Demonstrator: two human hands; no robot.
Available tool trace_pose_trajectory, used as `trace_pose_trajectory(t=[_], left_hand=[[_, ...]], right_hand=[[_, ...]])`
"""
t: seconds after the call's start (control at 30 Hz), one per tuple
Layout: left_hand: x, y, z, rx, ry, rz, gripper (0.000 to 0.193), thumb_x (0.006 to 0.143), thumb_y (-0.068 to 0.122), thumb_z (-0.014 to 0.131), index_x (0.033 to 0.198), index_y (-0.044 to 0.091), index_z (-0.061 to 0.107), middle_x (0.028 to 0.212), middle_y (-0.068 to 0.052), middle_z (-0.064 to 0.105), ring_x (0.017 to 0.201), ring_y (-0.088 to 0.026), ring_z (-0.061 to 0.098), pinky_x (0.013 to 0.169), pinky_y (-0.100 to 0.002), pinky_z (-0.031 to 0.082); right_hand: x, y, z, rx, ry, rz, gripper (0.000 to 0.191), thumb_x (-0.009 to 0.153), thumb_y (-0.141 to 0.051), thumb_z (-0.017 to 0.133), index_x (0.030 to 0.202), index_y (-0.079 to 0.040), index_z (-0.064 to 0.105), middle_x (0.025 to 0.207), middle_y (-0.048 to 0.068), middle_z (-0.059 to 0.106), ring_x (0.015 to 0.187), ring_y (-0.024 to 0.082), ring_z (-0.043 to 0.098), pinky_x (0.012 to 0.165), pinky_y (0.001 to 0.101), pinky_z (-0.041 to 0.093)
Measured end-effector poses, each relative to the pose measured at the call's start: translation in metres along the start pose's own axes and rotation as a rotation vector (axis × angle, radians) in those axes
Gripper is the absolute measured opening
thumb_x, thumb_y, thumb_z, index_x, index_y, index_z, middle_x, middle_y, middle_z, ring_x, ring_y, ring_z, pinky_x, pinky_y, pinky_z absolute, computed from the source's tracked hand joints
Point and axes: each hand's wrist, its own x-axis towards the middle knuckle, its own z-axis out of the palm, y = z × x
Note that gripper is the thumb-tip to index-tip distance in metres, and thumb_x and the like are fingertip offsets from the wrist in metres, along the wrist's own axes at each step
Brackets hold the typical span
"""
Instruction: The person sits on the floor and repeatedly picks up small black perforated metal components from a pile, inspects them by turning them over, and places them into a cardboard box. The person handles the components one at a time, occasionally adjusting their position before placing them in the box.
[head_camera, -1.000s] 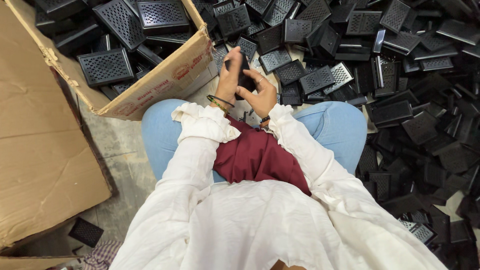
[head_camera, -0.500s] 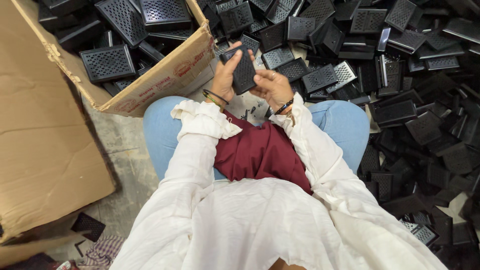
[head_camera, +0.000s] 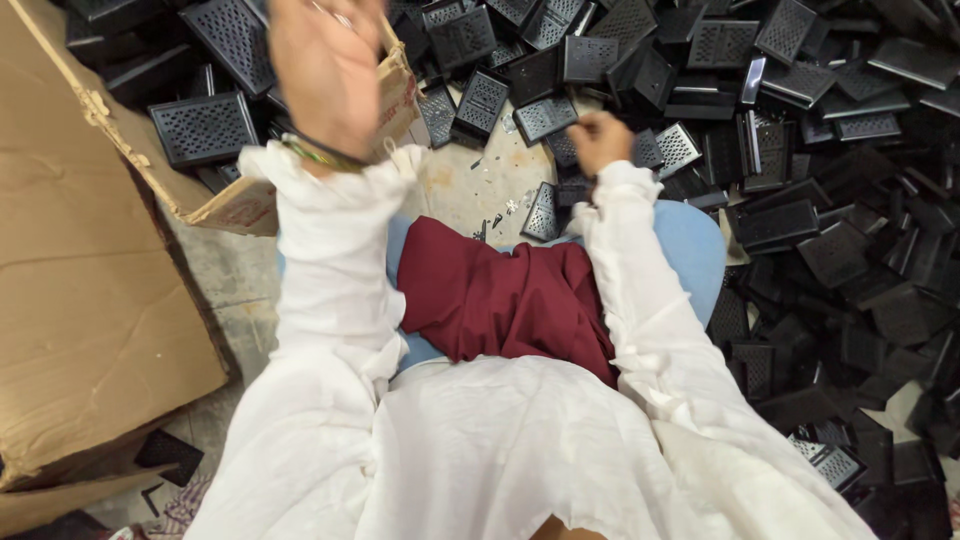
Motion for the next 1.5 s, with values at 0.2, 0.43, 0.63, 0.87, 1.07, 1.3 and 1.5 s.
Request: trace_pose_trajectory(t=[0.2, 0.43, 0.63, 0.87, 1.07, 1.3, 1.5], left_hand=[[-0.090, -0.102, -0.052, 0.283, 0.198, -0.452, 0.020, 0.108, 0.022, 0.067, 0.118, 0.004, 0.068, 0.100, -0.004, 0.071, 0.084, -0.012, 0.065, 0.076, -0.028, 0.055], [-0.066, -0.166, -0.131, 0.538, 0.533, -0.456, 0.025, 0.093, 0.021, 0.070, 0.117, 0.011, 0.069, 0.088, 0.006, 0.066, 0.077, -0.006, 0.061, 0.062, -0.024, 0.046], [-0.064, -0.170, -0.135, 0.586, 0.533, -0.568, 0.033, 0.097, 0.039, 0.071, 0.115, 0.011, 0.067, 0.090, 0.007, 0.062, 0.082, -0.007, 0.058, 0.066, -0.024, 0.049], [-0.070, -0.157, -0.097, 0.126, 0.355, -0.874, 0.046, 0.094, 0.042, 0.075, 0.117, 0.006, 0.058, 0.094, -0.014, 0.070, 0.084, -0.026, 0.071, 0.073, -0.040, 0.060], [-0.066, -0.161, -0.112, 0.195, 0.411, -0.459, 0.037, 0.090, 0.010, 0.071, 0.124, 0.018, 0.060, 0.087, -0.010, 0.065, 0.073, -0.021, 0.068, 0.067, -0.035, 0.059], [-0.059, -0.164, -0.135, 0.236, 0.390, -0.416, 0.022, 0.091, 0.003, 0.070, 0.106, 0.007, 0.055, 0.087, -0.008, 0.063, 0.075, -0.024, 0.069, 0.067, -0.038, 0.059], [-0.074, -0.174, -0.115, 0.857, -0.061, -0.417, 0.020, 0.097, 0.025, 0.074, 0.108, 0.008, 0.075, 0.101, 0.000, 0.072, 0.090, -0.007, 0.062, 0.081, -0.023, 0.049]], right_hand=[[-0.004, -0.047, 0.061, -0.381, -0.139, -0.480, 0.037, 0.079, -0.002, 0.073, 0.115, -0.007, 0.073, 0.117, 0.015, 0.067, 0.110, 0.038, 0.063, 0.095, 0.0467, 0.051], [0.019, -0.100, 0.103, -0.389, -0.266, -0.539, 0.032, 0.075, -0.026, 0.085, 0.095, -0.005, 0.071, 0.099, 0.019, 0.064, 0.099, 0.041, 0.060, 0.084, 0.0530, 0.044], [0.013, -0.074, 0.102, -0.088, -0.113, -0.332, 0.010, 0.088, -0.015, 0.073, 0.095, -0.008, 0.071, 0.099, 0.014, 0.071, 0.096, 0.035, 0.067, 0.084, 0.0497, 0.050], [-0.056, -0.095, 0.018, 0.217, -0.429, -0.754, 0.015, 0.093, -0.005, 0.073, 0.103, -0.001, 0.064, 0.102, 0.014, 0.069, 0.098, 0.035, 0.069, 0.106, 0.0534, 0.049], [-0.015, -0.041, 0.013, -0.333, -0.065, -0.296, 0.050, 0.077, -0.032, 0.086, 0.113, -0.002, 0.068, 0.109, 0.019, 0.069, 0.100, 0.038, 0.066, 0.088, 0.0488, 0.052], [0.005, -0.020, 0.039, -0.801, -0.103, -0.025, 0.041, 0.079, -0.023, 0.079, 0.114, -0.006, 0.067, 0.109, 0.018, 0.070, 0.100, 0.038, 0.068, 0.084, 0.0489, 0.055], [-0.002, -0.035, -0.017, 0.183, -0.427, -0.134, 0.027, 0.091, -0.011, 0.074, 0.117, -0.002, 0.070, 0.110, 0.012, 0.073, 0.101, 0.024, 0.069, 0.091, 0.0374, 0.055]])
